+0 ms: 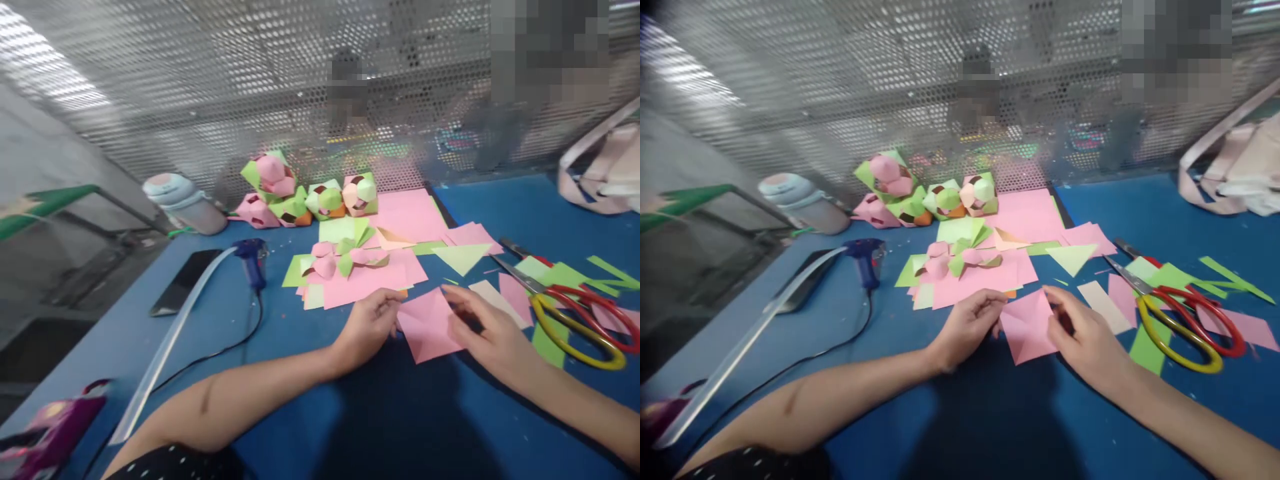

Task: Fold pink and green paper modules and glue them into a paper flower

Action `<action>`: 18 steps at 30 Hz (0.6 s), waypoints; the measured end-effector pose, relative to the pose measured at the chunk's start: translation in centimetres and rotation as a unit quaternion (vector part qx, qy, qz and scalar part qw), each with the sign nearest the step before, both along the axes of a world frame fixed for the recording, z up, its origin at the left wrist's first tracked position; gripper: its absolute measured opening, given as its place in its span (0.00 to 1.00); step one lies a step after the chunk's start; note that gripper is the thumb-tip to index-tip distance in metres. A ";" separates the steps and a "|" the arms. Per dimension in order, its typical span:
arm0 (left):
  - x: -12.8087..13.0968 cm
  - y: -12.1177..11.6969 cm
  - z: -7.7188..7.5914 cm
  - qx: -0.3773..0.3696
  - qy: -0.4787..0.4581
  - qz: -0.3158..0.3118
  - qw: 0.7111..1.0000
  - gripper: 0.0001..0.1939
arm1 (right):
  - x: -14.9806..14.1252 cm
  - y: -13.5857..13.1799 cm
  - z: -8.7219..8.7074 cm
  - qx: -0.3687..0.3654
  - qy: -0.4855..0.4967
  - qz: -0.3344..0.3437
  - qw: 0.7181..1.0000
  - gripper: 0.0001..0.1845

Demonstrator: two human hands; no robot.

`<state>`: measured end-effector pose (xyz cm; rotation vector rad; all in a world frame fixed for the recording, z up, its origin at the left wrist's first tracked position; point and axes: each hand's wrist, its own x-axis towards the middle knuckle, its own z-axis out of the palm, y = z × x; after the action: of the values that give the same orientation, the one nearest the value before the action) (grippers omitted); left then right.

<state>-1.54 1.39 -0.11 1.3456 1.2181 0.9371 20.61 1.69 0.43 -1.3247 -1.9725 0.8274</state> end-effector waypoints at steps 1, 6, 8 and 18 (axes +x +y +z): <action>0.0 0.0 -0.2 0.001 -0.003 -0.003 1.000 0.10 | 0.4 0.2 -0.1 0.011 -0.005 -0.014 1.000 0.19; -0.1 0.1 -0.4 -0.002 0.004 -0.008 1.000 0.08 | 2.5 1.1 -0.6 0.052 -0.056 -0.017 0.997 0.12; -0.1 0.1 -0.1 0.003 0.021 -0.015 1.000 0.08 | 2.9 1.2 -0.9 0.058 -0.088 0.000 0.994 0.14; -0.3 0.1 0.4 0.006 0.047 -0.057 0.997 0.10 | 3.0 1.7 -2.1 0.113 -0.115 0.049 0.986 0.13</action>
<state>-1.84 1.50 0.24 1.4662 1.1946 0.8107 23.65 3.39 -1.68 -1.2436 -2.2512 0.4907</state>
